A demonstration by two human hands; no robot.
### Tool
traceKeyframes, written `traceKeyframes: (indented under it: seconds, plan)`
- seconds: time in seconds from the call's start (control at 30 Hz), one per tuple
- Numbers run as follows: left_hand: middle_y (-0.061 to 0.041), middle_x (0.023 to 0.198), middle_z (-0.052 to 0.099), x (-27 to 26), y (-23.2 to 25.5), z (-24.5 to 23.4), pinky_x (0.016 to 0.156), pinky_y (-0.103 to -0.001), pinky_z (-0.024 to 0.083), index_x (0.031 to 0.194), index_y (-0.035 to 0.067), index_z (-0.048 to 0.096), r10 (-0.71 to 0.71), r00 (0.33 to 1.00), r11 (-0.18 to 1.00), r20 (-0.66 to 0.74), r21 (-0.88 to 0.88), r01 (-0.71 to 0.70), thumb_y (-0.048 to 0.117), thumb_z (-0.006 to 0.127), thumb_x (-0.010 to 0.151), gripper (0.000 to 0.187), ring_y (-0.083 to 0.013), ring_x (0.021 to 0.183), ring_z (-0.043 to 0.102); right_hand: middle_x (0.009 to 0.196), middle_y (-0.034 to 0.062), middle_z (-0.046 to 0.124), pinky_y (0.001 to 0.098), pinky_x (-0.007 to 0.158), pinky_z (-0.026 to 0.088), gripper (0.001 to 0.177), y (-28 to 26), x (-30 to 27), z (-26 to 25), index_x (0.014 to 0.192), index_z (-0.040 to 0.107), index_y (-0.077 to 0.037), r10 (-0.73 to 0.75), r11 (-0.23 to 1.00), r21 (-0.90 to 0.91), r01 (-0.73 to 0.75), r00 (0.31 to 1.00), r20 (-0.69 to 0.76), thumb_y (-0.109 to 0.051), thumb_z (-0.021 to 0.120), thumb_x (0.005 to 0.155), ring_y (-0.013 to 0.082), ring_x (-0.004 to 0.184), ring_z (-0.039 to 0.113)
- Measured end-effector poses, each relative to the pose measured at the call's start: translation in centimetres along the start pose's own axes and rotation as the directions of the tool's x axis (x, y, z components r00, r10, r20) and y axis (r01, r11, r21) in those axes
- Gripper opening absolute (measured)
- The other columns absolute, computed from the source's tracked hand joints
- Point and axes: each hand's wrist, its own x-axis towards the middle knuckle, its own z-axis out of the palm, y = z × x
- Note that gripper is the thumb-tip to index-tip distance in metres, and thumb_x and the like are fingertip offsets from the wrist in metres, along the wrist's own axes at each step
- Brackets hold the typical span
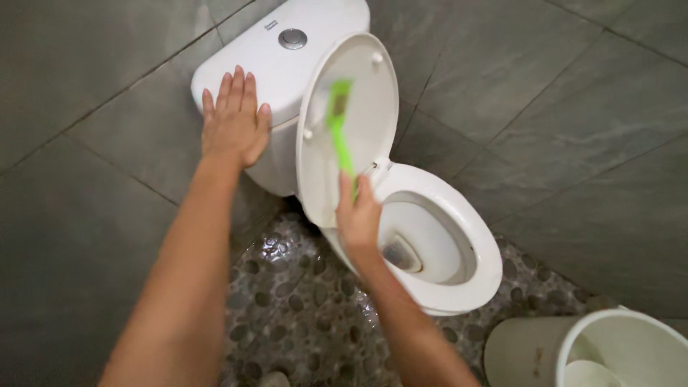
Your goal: The person cleans a toilet by using a brush to scrub the interior of the bowl and the rim of the seat.
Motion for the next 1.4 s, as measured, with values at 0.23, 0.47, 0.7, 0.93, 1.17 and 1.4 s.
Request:
traceKeyframes:
  seconds: [0.23, 0.47, 0.7, 0.93, 1.17, 1.4]
  plan:
    - [-0.01, 0.172, 0.011, 0.0, -0.1, 0.2, 0.125, -0.053, 0.002, 0.163, 0.007, 0.019, 0.015, 1.0, 0.997, 0.001, 0.08, -0.015, 0.043, 0.032, 0.103, 0.071, -0.0266, 0.158, 0.006, 0.078, 0.0269, 0.066, 0.0495, 0.069, 0.05, 0.054, -2.0, 14.1, 0.8, 0.092, 0.062, 0.004, -0.202, 0.979, -0.07, 0.193, 0.968, -0.149, -0.045, 0.047, 0.108, 0.04, 0.07, 0.063]
    - [-0.013, 0.17, 0.007, 0.5, 0.1, -0.7, 0.124, -0.051, 0.0, 0.16, 0.001, 0.015, 0.059, 0.997, 0.991, 0.048, 0.116, -0.064, 0.048, 0.031, 0.101, 0.077, -0.0262, 0.156, 0.004, 0.078, 0.0228, 0.065, 0.0522, 0.067, 0.049, 0.068, 1.4, 22.5, -1.5, 0.097, 0.069, 0.012, 0.391, 0.919, 0.047, -0.391, 0.92, 0.014, -0.05, 0.042, 0.109, 0.0348, 0.067, 0.062]
    - [-0.015, 0.17, 0.008, 2.1, 0.7, -0.7, 0.125, -0.05, -0.003, 0.159, -0.001, 0.014, 0.018, 0.995, 0.994, 0.096, 0.103, -0.028, 0.05, 0.029, 0.103, 0.077, -0.0266, 0.158, 0.001, 0.079, 0.027, 0.071, 0.0439, 0.072, 0.053, 0.059, 5.6, 23.6, -5.4, 0.108, 0.071, 0.007, -0.119, 0.985, -0.128, 0.118, 0.993, 0.002, -0.046, 0.049, 0.103, 0.029, 0.069, 0.067]
    - [-0.017, 0.17, 0.013, 8.2, 4.2, 0.9, 0.125, -0.051, -0.003, 0.161, -0.003, 0.013, -0.185, 0.981, 0.981, -0.063, -0.075, 0.181, 0.05, 0.028, 0.103, 0.08, -0.0281, 0.158, 0.006, 0.06, 0.0108, 0.055, 0.0401, 0.04, 0.041, 0.058, 10.6, 25.5, -7.0, 0.113, 0.072, -0.002, 0.426, 0.896, -0.198, -0.397, 0.895, 0.13, -0.056, 0.057, 0.097, 0.0209, 0.044, 0.048]
    - [-0.019, 0.169, 0.022, 7.5, 5.6, 0.3, 0.127, -0.055, -0.002, 0.162, -0.003, 0.02, -0.164, 0.969, 0.982, -0.184, 0.066, 0.179, 0.05, 0.024, 0.107, 0.077, -0.0305, 0.159, 0.012, 0.051, -0.0012, 0.042, 0.0315, 0.033, 0.031, 0.057, 12.7, 28.1, -9.9, 0.081, 0.059, -0.004, 0.416, 0.903, -0.042, -0.427, 0.846, 0.333, -0.059, 0.059, 0.096, 0.0124, 0.036, 0.04]
    - [-0.019, 0.169, 0.025, 7.0, 5.8, 0.2, 0.127, -0.057, 0.001, 0.163, 0.001, 0.024, -0.145, 0.973, 0.985, -0.181, 0.062, 0.158, 0.047, 0.028, 0.107, 0.073, -0.0305, 0.159, 0.013, 0.048, -0.0037, 0.027, 0.0306, 0.031, 0.018, 0.058, 21.7, 31.3, -11.0, 0.071, 0.047, -0.013, 0.563, 0.666, 0.04, -0.745, 0.537, 0.629, -0.065, 0.052, 0.097, 0.0102, 0.034, 0.023]
